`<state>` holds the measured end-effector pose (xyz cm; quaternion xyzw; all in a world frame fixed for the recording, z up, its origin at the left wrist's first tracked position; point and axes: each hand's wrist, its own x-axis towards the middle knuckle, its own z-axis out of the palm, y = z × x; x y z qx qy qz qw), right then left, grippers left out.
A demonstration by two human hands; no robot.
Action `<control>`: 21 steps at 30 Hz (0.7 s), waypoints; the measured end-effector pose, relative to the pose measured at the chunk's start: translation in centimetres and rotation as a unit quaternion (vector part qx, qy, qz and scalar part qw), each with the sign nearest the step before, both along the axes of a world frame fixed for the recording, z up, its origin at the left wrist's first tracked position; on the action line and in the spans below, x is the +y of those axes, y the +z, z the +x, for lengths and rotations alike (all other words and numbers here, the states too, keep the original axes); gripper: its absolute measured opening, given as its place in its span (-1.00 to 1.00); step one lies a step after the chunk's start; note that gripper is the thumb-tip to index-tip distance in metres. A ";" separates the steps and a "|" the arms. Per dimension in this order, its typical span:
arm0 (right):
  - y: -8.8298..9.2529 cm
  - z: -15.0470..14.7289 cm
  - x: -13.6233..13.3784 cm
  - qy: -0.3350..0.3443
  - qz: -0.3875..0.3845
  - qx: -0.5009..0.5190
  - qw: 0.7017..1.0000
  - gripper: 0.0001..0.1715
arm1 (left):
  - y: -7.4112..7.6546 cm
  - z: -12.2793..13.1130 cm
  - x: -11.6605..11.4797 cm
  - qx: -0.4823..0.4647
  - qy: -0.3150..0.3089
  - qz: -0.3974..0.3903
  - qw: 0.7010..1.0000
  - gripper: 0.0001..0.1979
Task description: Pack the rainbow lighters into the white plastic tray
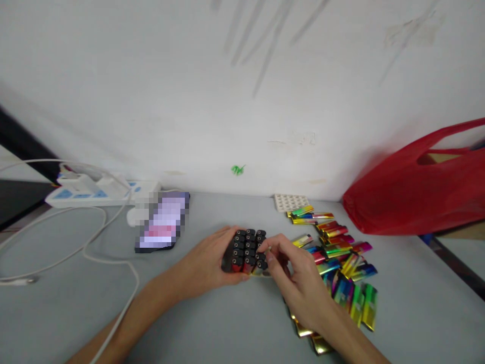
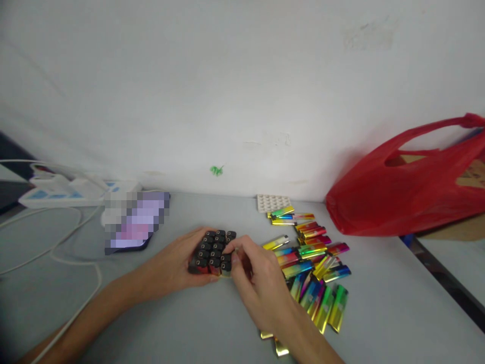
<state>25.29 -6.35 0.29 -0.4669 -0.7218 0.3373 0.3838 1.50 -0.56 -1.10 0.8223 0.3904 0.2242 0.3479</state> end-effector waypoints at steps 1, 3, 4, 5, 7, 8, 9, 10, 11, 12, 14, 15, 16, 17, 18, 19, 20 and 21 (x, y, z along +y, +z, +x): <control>0.0 0.0 0.0 0.000 0.001 -0.001 1.000 -0.81 | 0.0 0.0 0.0 -0.001 -0.001 0.000 1.000 -0.42; 0.1 0.0 0.0 0.001 0.004 -0.006 1.000 -0.80 | -0.1 0.0 0.0 -0.001 -0.003 -0.003 1.000 -0.41; 0.1 0.0 0.0 0.000 0.007 -0.010 1.000 -0.80 | 0.0 0.0 0.0 -0.001 -0.003 -0.004 1.000 -0.41; 0.1 0.1 -0.1 0.000 0.009 -0.013 1.000 -0.80 | 0.0 0.0 0.0 -0.001 -0.004 -0.005 1.000 -0.42; 0.0 0.1 -0.1 0.002 0.013 -0.022 1.000 -0.80 | 0.1 0.0 0.0 0.002 -0.003 -0.003 1.000 -0.42; 0.0 0.1 -0.1 0.003 0.015 -0.025 1.000 -0.80 | 0.2 0.0 -0.1 0.004 -0.003 -0.002 1.000 -0.44; 0.0 0.1 -0.2 0.003 0.016 -0.027 0.999 -0.80 | 0.2 0.0 -0.1 0.006 -0.002 -0.002 1.000 -0.45; -0.1 0.1 -0.2 0.003 0.018 -0.029 0.999 -0.80 | 0.3 0.0 -0.1 0.008 -0.002 -0.001 1.000 -0.46; -0.1 0.1 -0.2 0.003 0.020 -0.030 0.999 -0.79 | 0.3 0.0 -0.1 0.009 -0.002 0.000 1.000 -0.46; -0.1 0.1 -0.2 0.003 0.021 -0.030 0.999 -0.79 | 0.3 0.0 -0.1 0.010 -0.002 0.001 1.000 -0.46; -0.1 0.1 -0.1 0.004 0.023 -0.029 0.999 -0.79 | 0.2 0.0 -0.1 0.008 -0.004 0.003 1.000 -0.44; -0.1 0.1 -0.1 0.004 0.024 -0.029 0.999 -0.79 | 0.2 0.0 -0.1 0.008 -0.006 0.004 1.000 -0.44; -0.1 0.1 -0.1 0.003 0.025 -0.029 0.999 -0.79 | 0.1 0.0 -0.1 0.008 -0.008 0.005 1.000 -0.44; -0.1 0.1 -0.1 0.004 0.025 -0.030 0.999 -0.79 | 0.1 -0.1 -0.1 0.008 -0.007 0.005 1.000 -0.42; -0.1 0.1 -0.2 0.002 0.024 -0.030 0.999 -0.79 | 0.1 -0.1 -0.1 0.007 -0.007 0.004 1.000 -0.41; -0.1 0.1 -0.2 0.002 0.023 -0.030 0.999 -0.79 | 0.1 -0.1 -0.1 0.007 -0.006 0.003 1.000 -0.39; -0.1 0.1 -0.2 0.002 0.021 -0.030 0.999 -0.79 | 0.1 0.0 -0.1 0.006 -0.005 0.001 1.000 -0.38; -0.2 0.1 -0.2 0.001 0.021 -0.030 0.999 -0.79 | 0.1 0.0 -0.1 0.005 -0.005 -0.001 1.000 -0.38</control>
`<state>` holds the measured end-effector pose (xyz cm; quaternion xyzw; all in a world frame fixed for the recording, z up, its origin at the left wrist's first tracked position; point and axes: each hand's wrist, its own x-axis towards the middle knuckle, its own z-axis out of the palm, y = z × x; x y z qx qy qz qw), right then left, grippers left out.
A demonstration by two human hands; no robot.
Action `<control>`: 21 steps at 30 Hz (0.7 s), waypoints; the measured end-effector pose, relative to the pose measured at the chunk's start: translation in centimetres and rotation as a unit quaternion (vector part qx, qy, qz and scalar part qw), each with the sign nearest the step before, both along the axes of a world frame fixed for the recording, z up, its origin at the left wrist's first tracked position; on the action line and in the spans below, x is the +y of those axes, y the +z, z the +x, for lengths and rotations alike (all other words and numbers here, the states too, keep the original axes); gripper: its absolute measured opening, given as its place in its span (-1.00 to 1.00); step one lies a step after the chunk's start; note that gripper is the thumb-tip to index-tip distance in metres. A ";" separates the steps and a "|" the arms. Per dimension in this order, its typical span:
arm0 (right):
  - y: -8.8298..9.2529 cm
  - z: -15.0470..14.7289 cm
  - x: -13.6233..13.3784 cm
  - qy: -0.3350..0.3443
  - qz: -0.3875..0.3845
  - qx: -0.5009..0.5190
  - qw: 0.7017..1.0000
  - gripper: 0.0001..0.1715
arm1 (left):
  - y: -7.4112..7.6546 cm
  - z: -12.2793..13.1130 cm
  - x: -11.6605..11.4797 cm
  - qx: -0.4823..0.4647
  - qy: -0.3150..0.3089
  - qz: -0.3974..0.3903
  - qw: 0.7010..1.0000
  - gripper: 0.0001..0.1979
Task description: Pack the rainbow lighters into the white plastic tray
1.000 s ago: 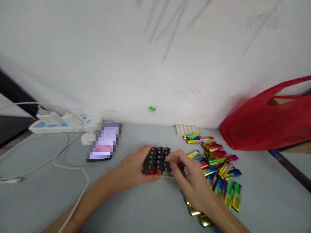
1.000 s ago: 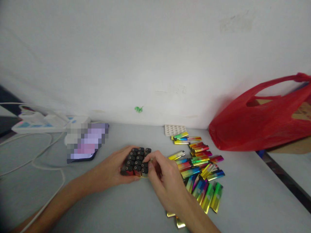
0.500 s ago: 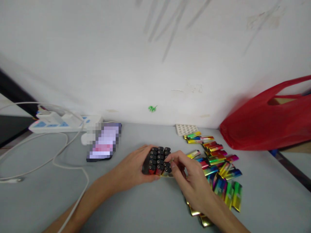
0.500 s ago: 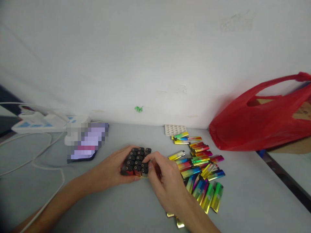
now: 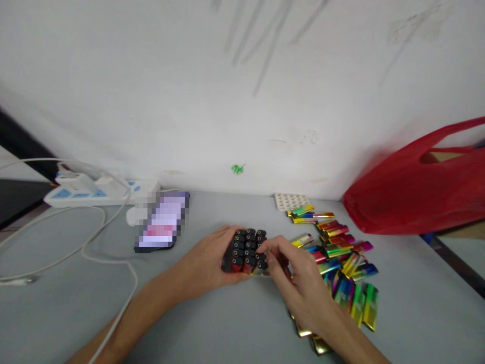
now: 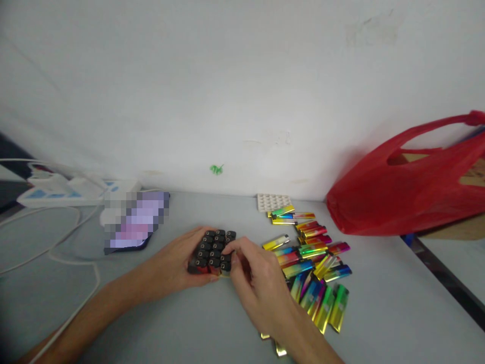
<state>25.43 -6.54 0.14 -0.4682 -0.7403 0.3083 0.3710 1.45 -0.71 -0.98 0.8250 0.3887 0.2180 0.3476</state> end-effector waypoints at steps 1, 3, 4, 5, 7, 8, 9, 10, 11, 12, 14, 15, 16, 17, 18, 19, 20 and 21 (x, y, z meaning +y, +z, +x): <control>0.0 0.0 0.0 0.001 0.000 0.000 1.000 -0.79 | 0.0 0.0 0.0 0.000 0.000 -0.002 1.000 -0.38; 0.0 0.0 0.0 0.001 -0.002 0.002 1.000 -0.79 | 0.0 0.0 0.0 0.001 -0.001 -0.005 1.000 -0.40; 0.0 0.0 0.0 0.001 -0.003 0.002 1.000 -0.80 | 0.0 0.0 0.0 0.002 -0.001 -0.005 1.000 -0.40; 0.1 0.0 0.0 0.001 -0.005 0.003 1.000 -0.80 | 0.0 0.0 0.0 0.002 -0.001 -0.004 1.000 -0.40; 0.1 0.0 0.0 0.002 -0.007 0.004 1.000 -0.80 | 0.0 -0.1 0.0 0.001 -0.003 0.002 1.000 -0.41; 0.2 0.0 0.0 0.002 -0.008 0.004 1.000 -0.80 | 0.0 -0.1 0.0 -0.001 -0.003 0.006 1.000 -0.41; 0.2 0.0 0.0 0.002 -0.008 0.004 1.000 -0.80 | 0.0 0.0 0.0 -0.002 -0.003 0.008 1.000 -0.41; 0.2 0.0 0.0 0.001 -0.009 0.005 1.000 -0.79 | 0.0 0.0 0.0 -0.002 -0.003 0.008 1.000 -0.41; 0.2 0.0 0.0 0.000 -0.009 0.005 1.000 -0.79 | 0.0 0.0 0.0 -0.001 -0.003 0.007 1.000 -0.41; 0.2 0.0 0.0 -0.001 -0.009 0.005 1.000 -0.79 | 0.1 0.0 0.0 0.001 -0.003 0.004 1.000 -0.42; 0.2 0.0 0.1 0.000 -0.009 0.003 1.000 -0.79 | 0.1 0.1 0.0 0.002 -0.005 0.002 1.000 -0.42; 0.2 0.0 0.1 0.000 -0.008 0.002 1.000 -0.79 | 0.1 0.1 0.0 0.002 -0.005 0.003 1.000 -0.41; 0.2 0.0 0.1 0.001 -0.006 0.001 1.000 -0.79 | 0.1 0.1 0.0 0.001 -0.005 0.004 1.000 -0.41; 0.2 0.0 0.0 0.002 -0.005 0.000 1.000 -0.80 | 0.1 0.1 0.1 0.000 -0.004 0.005 1.000 -0.40; 0.2 0.0 0.0 0.002 -0.003 0.000 1.000 -0.80 | 0.0 0.0 0.1 -0.001 -0.004 0.006 1.000 -0.40; 0.3 0.0 0.0 0.002 -0.002 -0.001 1.000 -0.80 | 0.0 0.0 0.1 0.000 -0.003 0.006 1.000 -0.39; 0.3 0.0 0.0 0.002 0.000 -0.001 1.000 -0.80 | 0.0 0.0 0.1 0.000 -0.001 0.005 1.000 -0.39; 0.3 -0.1 0.0 0.002 0.000 -0.001 1.000 -0.80 | -0.1 0.0 0.1 0.000 -0.002 0.005 1.000 -0.38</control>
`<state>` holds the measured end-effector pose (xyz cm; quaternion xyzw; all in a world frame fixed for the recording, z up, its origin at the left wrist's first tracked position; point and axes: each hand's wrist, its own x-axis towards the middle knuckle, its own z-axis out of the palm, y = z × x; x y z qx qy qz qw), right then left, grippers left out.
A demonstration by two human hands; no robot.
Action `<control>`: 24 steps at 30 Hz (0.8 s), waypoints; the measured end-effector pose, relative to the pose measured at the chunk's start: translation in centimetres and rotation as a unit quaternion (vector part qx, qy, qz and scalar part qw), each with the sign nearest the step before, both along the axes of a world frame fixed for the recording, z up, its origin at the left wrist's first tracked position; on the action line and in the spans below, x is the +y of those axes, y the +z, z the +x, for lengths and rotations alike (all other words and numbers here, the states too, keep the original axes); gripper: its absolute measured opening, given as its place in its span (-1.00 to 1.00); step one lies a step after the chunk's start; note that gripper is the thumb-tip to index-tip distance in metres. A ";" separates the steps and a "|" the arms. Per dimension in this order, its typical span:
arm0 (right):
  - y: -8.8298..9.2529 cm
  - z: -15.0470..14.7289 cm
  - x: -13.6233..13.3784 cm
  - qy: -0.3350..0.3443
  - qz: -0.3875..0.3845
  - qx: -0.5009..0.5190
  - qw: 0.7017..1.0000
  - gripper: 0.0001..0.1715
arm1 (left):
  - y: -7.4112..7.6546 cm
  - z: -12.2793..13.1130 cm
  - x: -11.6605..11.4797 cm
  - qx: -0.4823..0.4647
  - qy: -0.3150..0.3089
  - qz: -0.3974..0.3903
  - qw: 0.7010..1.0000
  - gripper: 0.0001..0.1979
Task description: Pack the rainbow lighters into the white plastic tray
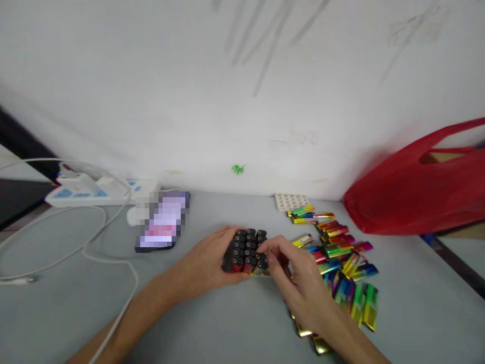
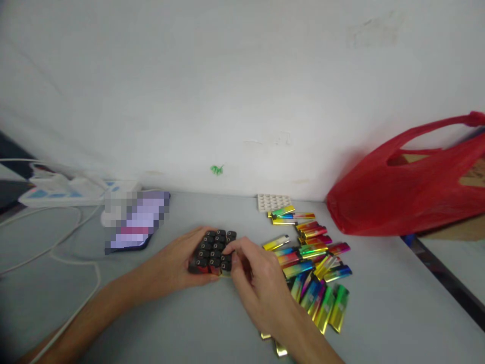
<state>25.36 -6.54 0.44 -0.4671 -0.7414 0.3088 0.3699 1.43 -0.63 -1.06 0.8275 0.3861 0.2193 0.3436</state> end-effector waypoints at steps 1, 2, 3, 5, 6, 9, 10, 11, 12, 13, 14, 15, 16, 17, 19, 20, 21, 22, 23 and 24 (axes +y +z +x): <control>0.0 0.0 0.0 0.000 0.000 0.001 1.000 -0.80 | 0.0 0.0 0.0 0.001 -0.001 0.001 1.000 -0.39; 0.0 0.0 0.0 0.000 0.000 0.002 1.000 -0.80 | -0.1 0.0 0.0 0.001 -0.001 0.003 1.000 -0.39; 0.0 0.0 0.0 0.000 -0.001 0.003 1.000 -0.80 | -0.1 0.0 0.0 0.000 -0.002 0.005 1.000 -0.40; -0.1 0.0 0.1 0.000 -0.002 0.004 1.000 -0.80 | -0.1 -0.1 0.0 -0.003 -0.002 0.008 1.000 -0.41; -0.1 0.0 0.1 0.000 -0.002 0.005 1.000 -0.80 | -0.1 -0.1 0.0 -0.003 0.001 0.008 1.000 -0.40; -0.1 0.0 0.1 0.000 -0.004 0.003 1.000 -0.80 | -0.1 -0.1 0.0 -0.001 0.010 0.006 1.000 -0.36; -0.1 0.0 0.0 0.000 -0.003 0.003 1.000 -0.80 | -0.1 0.0 0.0 -0.001 0.010 0.006 1.000 -0.36; -0.1 0.0 0.0 0.000 -0.003 0.002 1.000 -0.80 | -0.1 0.0 0.0 -0.002 0.009 0.006 1.000 -0.38; -0.1 0.0 0.0 0.001 -0.002 0.001 1.000 -0.80 | 0.0 0.0 0.0 -0.002 0.006 0.006 1.000 -0.40; -0.1 0.0 0.0 0.001 0.000 0.001 1.000 -0.80 | 0.0 0.0 0.0 -0.002 0.003 0.006 1.000 -0.43; -0.1 0.1 0.0 0.001 0.004 0.000 1.000 -0.80 | 0.0 0.0 0.0 -0.001 0.003 0.006 1.000 -0.45; -0.1 0.1 0.0 0.000 0.007 -0.001 1.000 -0.80 | 0.1 0.1 -0.1 0.000 0.004 0.006 1.000 -0.46; -0.2 0.1 0.0 -0.001 0.009 -0.002 1.000 -0.80 | 0.1 0.1 -0.1 0.000 0.005 0.005 1.000 -0.45; -0.2 0.1 0.0 -0.002 0.011 -0.003 1.000 -0.80 | 0.1 0.1 -0.1 -0.001 0.006 0.005 1.000 -0.43; -0.2 0.1 -0.1 -0.003 0.012 -0.007 1.000 -0.79 | 0.1 0.1 -0.1 -0.002 0.005 0.005 1.000 -0.40; -0.2 0.1 -0.1 -0.002 0.012 -0.010 1.000 -0.79 | 0.1 0.1 -0.1 -0.002 0.003 0.004 1.000 -0.39; -0.2 0.1 -0.1 -0.002 0.011 -0.013 1.000 -0.79 | 0.1 0.1 -0.1 -0.002 0.002 0.003 1.000 -0.38; -0.2 0.1 -0.2 -0.002 0.011 -0.015 1.000 -0.79 | 0.1 0.1 -0.1 -0.001 0.002 0.002 1.000 -0.37; -0.2 0.1 -0.2 -0.003 0.011 -0.017 1.000 -0.78 | 0.1 0.1 -0.1 0.000 0.003 0.002 1.000 -0.38; -0.2 0.1 -0.2 -0.004 0.011 -0.018 1.000 -0.78 | 0.1 0.1 -0.1 0.000 0.003 0.002 1.000 -0.37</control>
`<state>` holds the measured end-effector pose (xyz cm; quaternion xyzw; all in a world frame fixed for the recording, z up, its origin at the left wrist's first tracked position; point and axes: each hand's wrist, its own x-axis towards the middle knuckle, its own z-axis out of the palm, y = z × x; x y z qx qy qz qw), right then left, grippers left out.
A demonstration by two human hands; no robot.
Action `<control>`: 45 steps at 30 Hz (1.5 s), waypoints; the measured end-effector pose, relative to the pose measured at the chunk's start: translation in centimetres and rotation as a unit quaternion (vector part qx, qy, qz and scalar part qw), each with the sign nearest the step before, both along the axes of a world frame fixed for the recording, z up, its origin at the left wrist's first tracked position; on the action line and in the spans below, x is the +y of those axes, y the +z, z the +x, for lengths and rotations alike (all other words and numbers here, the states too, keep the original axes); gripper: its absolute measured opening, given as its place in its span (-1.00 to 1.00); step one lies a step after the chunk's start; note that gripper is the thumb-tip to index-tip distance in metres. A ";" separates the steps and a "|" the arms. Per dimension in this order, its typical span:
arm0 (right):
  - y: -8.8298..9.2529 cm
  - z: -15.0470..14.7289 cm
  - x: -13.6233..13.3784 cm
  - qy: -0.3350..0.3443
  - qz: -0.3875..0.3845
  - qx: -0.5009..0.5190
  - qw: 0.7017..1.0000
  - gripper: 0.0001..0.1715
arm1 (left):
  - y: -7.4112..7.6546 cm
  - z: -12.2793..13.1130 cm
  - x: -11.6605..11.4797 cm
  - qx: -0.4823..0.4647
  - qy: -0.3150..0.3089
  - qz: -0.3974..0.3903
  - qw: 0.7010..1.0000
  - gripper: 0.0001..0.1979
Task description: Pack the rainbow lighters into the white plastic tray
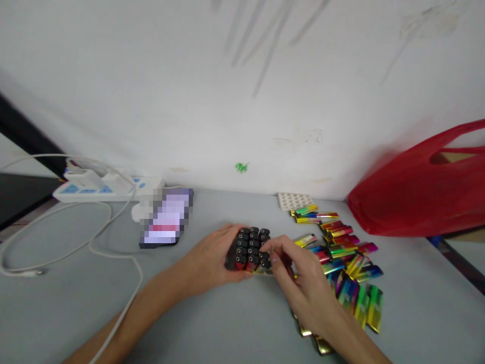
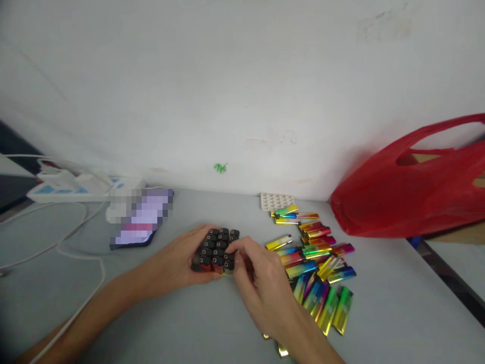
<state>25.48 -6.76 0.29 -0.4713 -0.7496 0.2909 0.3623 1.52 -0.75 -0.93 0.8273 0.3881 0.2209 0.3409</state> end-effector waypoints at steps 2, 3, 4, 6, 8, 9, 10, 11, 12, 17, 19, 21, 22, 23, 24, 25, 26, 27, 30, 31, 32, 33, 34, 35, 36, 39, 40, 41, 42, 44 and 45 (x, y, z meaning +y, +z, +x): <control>0.0 0.0 0.0 0.000 0.002 -0.001 1.000 -0.78 | 0.0 0.0 0.0 0.000 0.001 0.000 1.000 -0.37; 0.1 0.0 0.0 0.000 0.003 -0.001 1.000 -0.78 | 0.0 0.0 0.0 0.000 0.000 0.001 1.000 -0.37; 0.1 0.0 0.0 0.000 0.004 -0.001 1.000 -0.78 | 0.0 0.0 0.0 -0.001 -0.001 0.001 1.000 -0.37; 0.1 -0.1 0.0 -0.002 0.004 -0.001 1.000 -0.78 | 0.0 0.0 0.0 -0.001 -0.002 0.000 1.000 -0.38; 0.0 -0.1 -0.1 -0.003 0.002 -0.002 1.000 -0.78 | -0.1 0.0 0.0 -0.002 -0.001 0.001 1.000 -0.37; 0.0 -0.1 -0.1 -0.002 0.000 -0.002 1.000 -0.78 | -0.1 0.0 0.0 -0.003 -0.001 0.001 1.000 -0.36; 0.0 -0.1 -0.1 -0.001 -0.002 -0.003 1.000 -0.78 | -0.1 0.0 0.0 -0.004 0.000 0.001 1.000 -0.36; 0.0 -0.1 -0.2 0.000 -0.004 -0.004 1.000 -0.78 | -0.1 0.0 0.0 -0.004 0.000 0.001 1.000 -0.36; 0.0 0.0 -0.2 0.000 -0.006 -0.004 1.000 -0.78 | -0.1 -0.1 0.0 -0.004 0.000 0.000 1.000 -0.36; 0.1 0.0 -0.1 -0.001 -0.006 -0.002 1.000 -0.79 | 0.1 0.0 0.0 0.004 -0.002 -0.002 1.000 -0.39; 0.1 -0.1 -0.1 0.001 -0.007 0.001 1.000 -0.79 | 0.1 0.0 0.0 0.005 -0.004 -0.002 1.000 -0.39; 0.1 -0.1 -0.1 0.001 -0.010 0.002 1.000 -0.79 | 0.1 0.0 0.0 0.004 -0.004 -0.005 1.000 -0.37; 0.1 -0.1 -0.1 0.000 -0.011 0.002 1.000 -0.79 | 0.1 0.0 0.0 0.003 -0.004 -0.007 1.000 -0.35; 0.1 -0.1 -0.1 0.000 -0.012 0.002 1.000 -0.79 | 0.1 0.1 0.0 0.003 -0.004 -0.008 1.000 -0.35; 0.1 -0.1 -0.1 0.000 -0.012 0.003 1.000 -0.79 | 0.2 0.1 0.0 0.003 -0.004 -0.009 1.000 -0.34; 0.1 -0.1 -0.1 0.000 -0.011 0.004 1.000 -0.79 | 0.2 0.1 0.0 0.002 -0.003 -0.008 1.000 -0.34; 0.1 0.0 -0.1 0.000 -0.011 0.005 1.000 -0.79 | 0.2 0.0 0.0 0.003 -0.003 -0.008 1.000 -0.35; 0.2 0.0 -0.1 0.000 -0.010 0.005 1.000 -0.79 | 0.2 0.0 -0.1 0.002 -0.003 -0.006 1.000 -0.35; 0.2 -0.1 -0.1 -0.001 -0.011 0.004 1.000 -0.78 | 0.2 0.0 -0.1 0.004 -0.003 -0.003 1.000 -0.38; 0.1 -0.1 -0.1 -0.001 -0.011 0.003 1.000 -0.79 | 0.2 0.0 -0.1 0.003 -0.003 -0.002 1.000 -0.38; 0.1 -0.1 -0.2 -0.001 -0.010 0.003 1.000 -0.79 | 0.2 0.0 -0.1 0.003 -0.004 -0.002 1.000 -0.37; 0.1 -0.1 -0.2 -0.001 -0.010 0.003 1.000 -0.78 | 0.2 0.0 -0.1 0.001 -0.005 -0.002 1.000 -0.37; 0.1 -0.2 -0.2 0.000 -0.010 0.003 1.000 -0.78 | 0.1 0.0 0.0 0.000 -0.005 -0.002 1.000 -0.36; 0.1 -0.2 -0.1 0.001 -0.010 0.004 1.000 -0.78 | 0.1 0.0 0.0 0.000 -0.006 -0.002 1.000 -0.36; 0.1 -0.2 -0.1 0.002 -0.010 0.006 1.000 -0.77 | 0.1 0.0 0.0 0.000 -0.006 -0.001 1.000 -0.36; 0.2 -0.2 -0.1 0.001 -0.009 0.008 1.000 -0.77 | -0.1 0.0 0.0 -0.001 -0.005 -0.002 1.000 -0.35; 0.2 -0.2 -0.1 0.000 -0.010 0.007 1.000 -0.77 | -0.1 0.0 0.0 -0.002 -0.006 0.000 1.000 -0.35; 0.3 -0.2 -0.1 0.000 -0.010 0.007 1.000 -0.77 | -0.1 0.0 0.0 -0.003 -0.006 0.001 1.000 -0.35; 0.3 -0.2 -0.1 0.000 -0.010 0.006 1.000 -0.77 | -0.1 -0.1 0.0 -0.003 -0.007 0.003 1.000 -0.35; 0.4 -0.2 -0.2 0.002 -0.008 0.002 1.000 -0.77 | 0.0 0.0 0.0 -0.001 -0.006 0.004 1.000 -0.36; 0.4 -0.2 -0.2 0.003 -0.006 0.000 1.000 -0.78 | 0.0 0.0 -0.1 0.001 -0.006 0.002 1.000 -0.37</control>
